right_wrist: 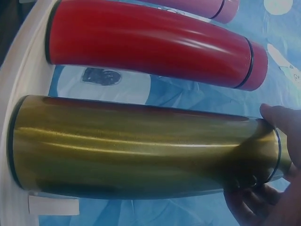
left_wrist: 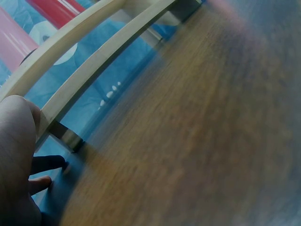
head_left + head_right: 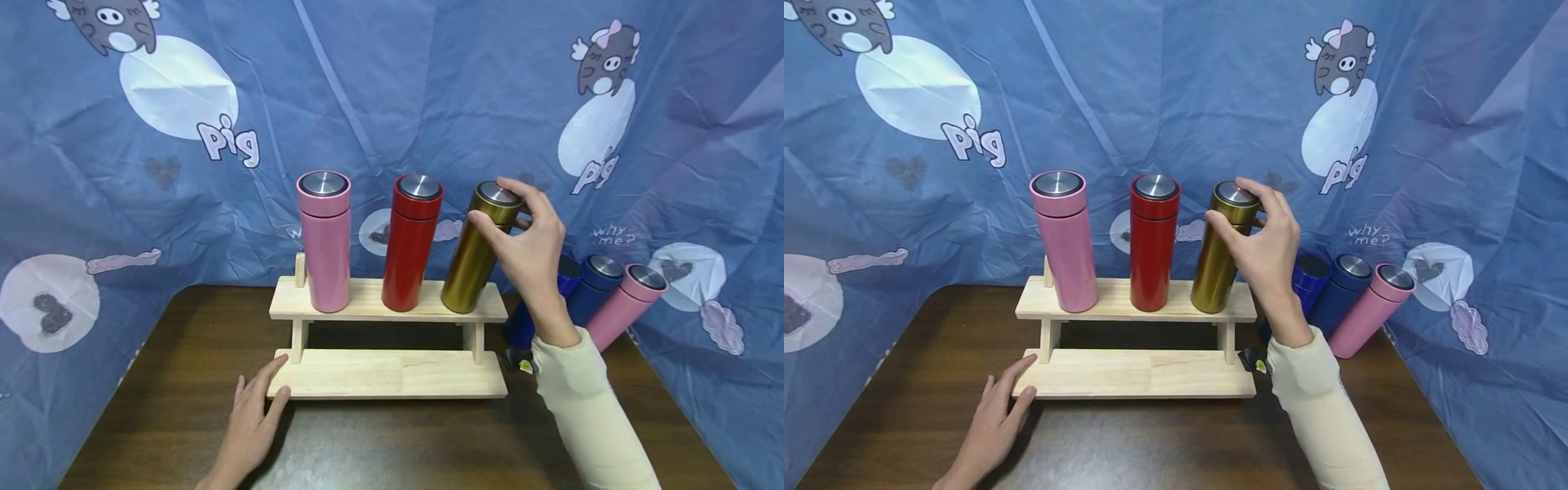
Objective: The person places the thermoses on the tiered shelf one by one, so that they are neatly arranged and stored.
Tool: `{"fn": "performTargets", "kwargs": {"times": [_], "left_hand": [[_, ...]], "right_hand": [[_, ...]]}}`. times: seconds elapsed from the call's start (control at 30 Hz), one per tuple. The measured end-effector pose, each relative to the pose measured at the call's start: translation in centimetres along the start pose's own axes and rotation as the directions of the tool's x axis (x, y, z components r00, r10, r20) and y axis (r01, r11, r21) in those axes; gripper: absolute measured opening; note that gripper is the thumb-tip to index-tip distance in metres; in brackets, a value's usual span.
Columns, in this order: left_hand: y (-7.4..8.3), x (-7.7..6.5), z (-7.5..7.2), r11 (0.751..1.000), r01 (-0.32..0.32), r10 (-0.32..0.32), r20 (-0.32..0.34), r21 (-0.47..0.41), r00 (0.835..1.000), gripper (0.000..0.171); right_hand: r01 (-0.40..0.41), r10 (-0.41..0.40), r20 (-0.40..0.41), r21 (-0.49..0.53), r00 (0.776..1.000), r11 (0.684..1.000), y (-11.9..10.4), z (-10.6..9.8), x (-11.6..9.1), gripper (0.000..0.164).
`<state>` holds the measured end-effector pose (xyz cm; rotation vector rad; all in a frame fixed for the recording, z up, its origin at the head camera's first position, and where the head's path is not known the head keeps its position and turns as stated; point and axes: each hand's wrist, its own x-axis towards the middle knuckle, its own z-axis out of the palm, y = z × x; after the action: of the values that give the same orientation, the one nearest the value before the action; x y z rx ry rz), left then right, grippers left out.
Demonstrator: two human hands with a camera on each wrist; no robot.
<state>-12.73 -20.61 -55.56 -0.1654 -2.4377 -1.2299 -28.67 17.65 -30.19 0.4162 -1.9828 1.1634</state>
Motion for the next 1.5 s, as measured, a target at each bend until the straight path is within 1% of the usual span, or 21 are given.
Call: {"fn": "performTargets", "kwargs": {"times": [0.2,0.43,0.53,0.73,0.93,1.13,1.5], "left_hand": [[0.1,0.1,0.2,1.000,-0.007,0.007,-0.014,-0.003,1.000,0.049],[0.0,0.1,0.2,1.000,-0.008,0.008,-0.011,-0.010,1.000,0.050],[-0.1,0.0,0.2,1.000,-0.008,0.007,-0.011,-0.007,1.000,0.050],[-0.1,-0.1,0.2,1.000,-0.002,0.002,-0.008,0.000,1.000,0.049],[-0.1,-0.2,0.2,1.000,0.001,-0.001,-0.004,-0.006,1.000,0.049],[-0.2,-0.2,0.2,1.000,-0.010,0.010,-0.012,-0.004,1.000,0.049],[-0.1,-0.1,0.1,1.000,-0.012,0.012,-0.010,0.003,1.000,0.049]], "right_hand": [[0.005,-0.005,0.007,-0.009,1.000,1.000,0.0,0.0,0.0,0.056],[0.007,-0.005,0.028,-0.049,1.000,0.999,-0.3,-0.1,0.1,0.058],[0.005,-0.002,0.043,-0.062,0.999,0.998,-0.3,-0.2,0.0,0.060],[-0.020,0.022,0.060,-0.047,0.998,0.999,-0.2,-0.4,-0.2,0.068],[-0.015,0.017,0.036,-0.032,0.999,0.999,-0.2,-1.2,-0.7,0.070],[0.000,0.001,0.007,-0.030,1.000,1.000,-0.1,-2.3,-1.5,0.071],[-0.033,0.032,-0.026,-0.046,0.999,0.998,0.4,-4.7,-3.2,0.072]]}}
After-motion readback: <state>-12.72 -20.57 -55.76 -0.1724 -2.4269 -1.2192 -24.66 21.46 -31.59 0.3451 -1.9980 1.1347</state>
